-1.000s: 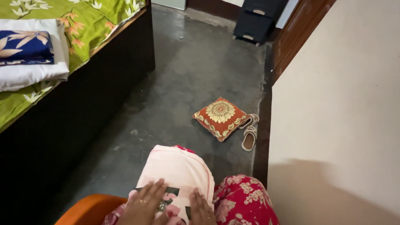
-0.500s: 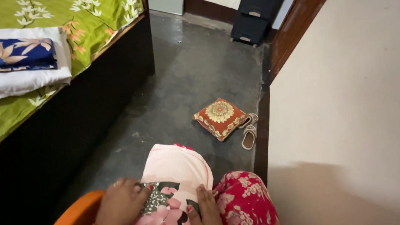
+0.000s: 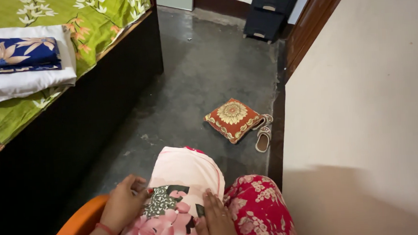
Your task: Folding various items of clothing and handling a small cushion.
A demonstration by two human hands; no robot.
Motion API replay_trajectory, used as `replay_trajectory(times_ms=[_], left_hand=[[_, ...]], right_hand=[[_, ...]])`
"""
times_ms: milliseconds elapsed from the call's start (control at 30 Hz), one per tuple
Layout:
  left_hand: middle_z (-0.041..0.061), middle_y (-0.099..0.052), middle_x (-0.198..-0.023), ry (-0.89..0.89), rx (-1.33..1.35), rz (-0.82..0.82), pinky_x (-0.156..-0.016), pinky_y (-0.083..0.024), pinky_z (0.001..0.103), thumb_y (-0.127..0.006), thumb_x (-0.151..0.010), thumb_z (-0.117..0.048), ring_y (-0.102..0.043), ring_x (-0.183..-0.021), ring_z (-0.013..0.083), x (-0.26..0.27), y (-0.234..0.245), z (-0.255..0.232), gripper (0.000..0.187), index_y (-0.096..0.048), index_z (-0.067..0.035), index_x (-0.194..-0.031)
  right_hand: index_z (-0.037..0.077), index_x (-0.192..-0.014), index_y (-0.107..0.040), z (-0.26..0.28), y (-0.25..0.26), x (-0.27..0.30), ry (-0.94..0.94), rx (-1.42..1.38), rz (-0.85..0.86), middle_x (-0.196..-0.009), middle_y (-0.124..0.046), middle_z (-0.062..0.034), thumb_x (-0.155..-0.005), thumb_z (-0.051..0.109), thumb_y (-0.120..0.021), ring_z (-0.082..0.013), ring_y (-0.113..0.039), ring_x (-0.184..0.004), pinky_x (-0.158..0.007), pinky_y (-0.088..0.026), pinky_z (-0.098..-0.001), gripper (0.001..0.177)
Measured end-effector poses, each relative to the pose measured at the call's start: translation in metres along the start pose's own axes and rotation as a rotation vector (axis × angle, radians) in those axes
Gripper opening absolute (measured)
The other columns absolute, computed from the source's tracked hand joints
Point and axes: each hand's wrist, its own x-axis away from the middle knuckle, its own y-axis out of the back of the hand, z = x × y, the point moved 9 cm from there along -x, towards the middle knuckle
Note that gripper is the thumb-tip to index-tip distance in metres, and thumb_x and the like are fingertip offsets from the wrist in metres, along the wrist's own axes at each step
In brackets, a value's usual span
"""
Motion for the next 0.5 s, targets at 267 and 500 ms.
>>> replay_trajectory(times_ms=[267,500], left_hand=[[0.019,-0.068,-0.124,-0.697,-0.317,-0.194,-0.101,-0.047,0.045,-0.069,-0.084,-0.021,-0.061,-0.118,0.0383,0.069,-0.013,-0.088,0.040,-0.067,-0.002,-0.120],[0.018,-0.052,-0.146,-0.999,-0.595,0.016,-0.112,-0.026,0.058,-0.059,-0.093,-0.040,-0.040,-0.140,0.0388,0.085,-0.102,-0.040,0.056,-0.057,-0.004,-0.136]], right_hand=[[-0.004,-0.154,-0.030,0.019,0.009,-0.001,-0.057,0.135,0.069,-0.161,-0.029,-0.0265,-0.094,0.035,-0.056,-0.0477,-0.026,-0.149,-0.115,-0.016,-0.0678,0.076],[0.002,-0.158,-0.031,0.051,0.004,-0.030,0.083,0.146,0.157,-0.170,-0.024,-0.0180,-0.079,0.025,-0.064,-0.0446,-0.021,-0.153,-0.117,-0.018,-0.0626,0.089]])
